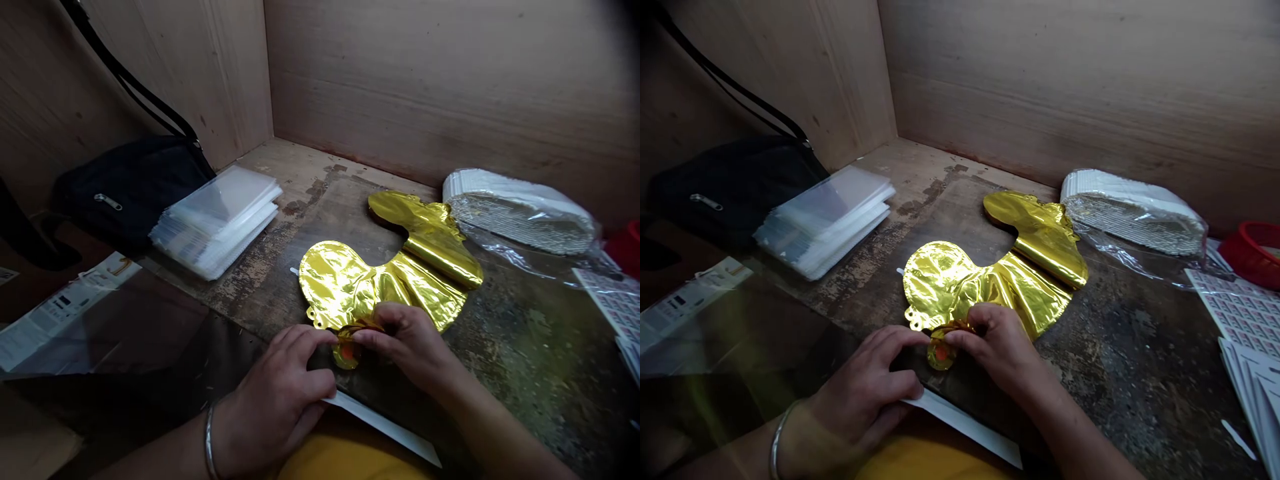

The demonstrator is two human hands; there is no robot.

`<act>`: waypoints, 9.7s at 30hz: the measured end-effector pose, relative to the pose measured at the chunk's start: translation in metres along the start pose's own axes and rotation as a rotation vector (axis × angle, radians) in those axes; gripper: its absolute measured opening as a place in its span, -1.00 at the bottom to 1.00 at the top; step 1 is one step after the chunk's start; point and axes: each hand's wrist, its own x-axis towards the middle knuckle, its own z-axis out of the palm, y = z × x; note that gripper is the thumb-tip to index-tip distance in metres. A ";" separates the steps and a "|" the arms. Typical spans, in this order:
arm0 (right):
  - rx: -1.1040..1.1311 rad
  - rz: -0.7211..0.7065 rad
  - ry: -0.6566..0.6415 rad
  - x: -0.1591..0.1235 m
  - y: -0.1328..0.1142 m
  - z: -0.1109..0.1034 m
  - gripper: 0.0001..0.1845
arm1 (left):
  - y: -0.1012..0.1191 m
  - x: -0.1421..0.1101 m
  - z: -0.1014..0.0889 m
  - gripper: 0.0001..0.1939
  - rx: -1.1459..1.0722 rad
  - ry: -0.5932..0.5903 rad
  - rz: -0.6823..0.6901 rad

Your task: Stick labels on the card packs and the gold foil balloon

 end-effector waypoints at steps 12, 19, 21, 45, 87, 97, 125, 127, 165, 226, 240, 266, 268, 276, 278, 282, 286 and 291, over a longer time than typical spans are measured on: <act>0.241 0.078 -0.102 0.010 -0.006 -0.009 -0.57 | 0.002 0.019 0.007 -0.89 0.192 -0.120 0.196; -0.204 -0.346 0.096 -0.016 0.006 0.004 -0.50 | -0.006 0.025 0.013 -0.95 0.133 -0.101 0.187; -0.254 -0.371 0.085 -0.024 0.007 0.006 -0.57 | -0.016 0.024 0.026 -0.91 0.146 -0.028 0.222; -0.382 -0.121 0.606 0.004 -0.009 -0.086 -0.70 | -0.010 0.029 0.002 -0.91 -0.444 -0.076 0.026; -0.300 -0.441 0.299 -0.074 -0.038 0.010 -0.87 | 0.037 0.020 0.025 -0.76 -1.059 0.111 -0.579; -0.466 -0.657 0.418 -0.076 -0.022 0.017 -0.74 | 0.035 0.020 0.027 -0.73 -1.117 0.108 -0.623; -0.453 -0.509 0.478 -0.076 -0.031 0.013 -0.73 | 0.037 0.020 0.025 -0.68 -1.327 0.132 -0.734; -0.438 -0.441 0.397 -0.074 -0.031 0.010 -0.76 | 0.037 0.020 0.025 -0.68 -1.330 0.122 -0.727; 0.120 -0.153 0.026 -0.067 -0.039 -0.004 -0.97 | 0.027 0.018 0.017 -0.78 -0.699 0.158 -0.252; 0.628 0.506 0.000 -0.016 -0.012 0.010 -0.61 | -0.020 0.021 -0.003 -0.82 0.128 -0.180 0.018; 0.576 0.534 0.023 -0.014 -0.019 0.015 -0.58 | -0.016 0.022 -0.007 -0.80 0.104 -0.202 0.002; 0.231 0.483 0.090 -0.016 -0.012 0.027 -0.69 | -0.018 0.020 -0.003 -0.83 0.136 -0.140 0.099; 0.156 0.453 0.100 -0.017 -0.013 0.028 -0.70 | -0.018 0.021 -0.002 -0.81 0.149 -0.123 0.126; -0.562 0.373 0.161 -0.020 -0.015 0.022 -0.65 | -0.017 0.024 -0.005 -0.80 0.116 -0.162 0.098; -0.570 0.371 0.160 -0.023 -0.008 0.016 -0.70 | -0.017 0.024 -0.006 -0.77 0.116 -0.165 0.103; -0.645 0.264 0.434 -0.034 0.001 0.009 -0.89 | -0.017 0.024 -0.005 -0.68 0.162 -0.145 0.119; -0.584 -0.306 0.140 -0.043 -0.008 0.010 -0.75 | -0.017 0.019 -0.004 -0.82 0.203 -0.096 0.150; -0.560 -0.402 -0.073 -0.045 -0.006 0.013 -0.51 | -0.013 0.003 -0.008 -0.90 0.233 -0.027 0.109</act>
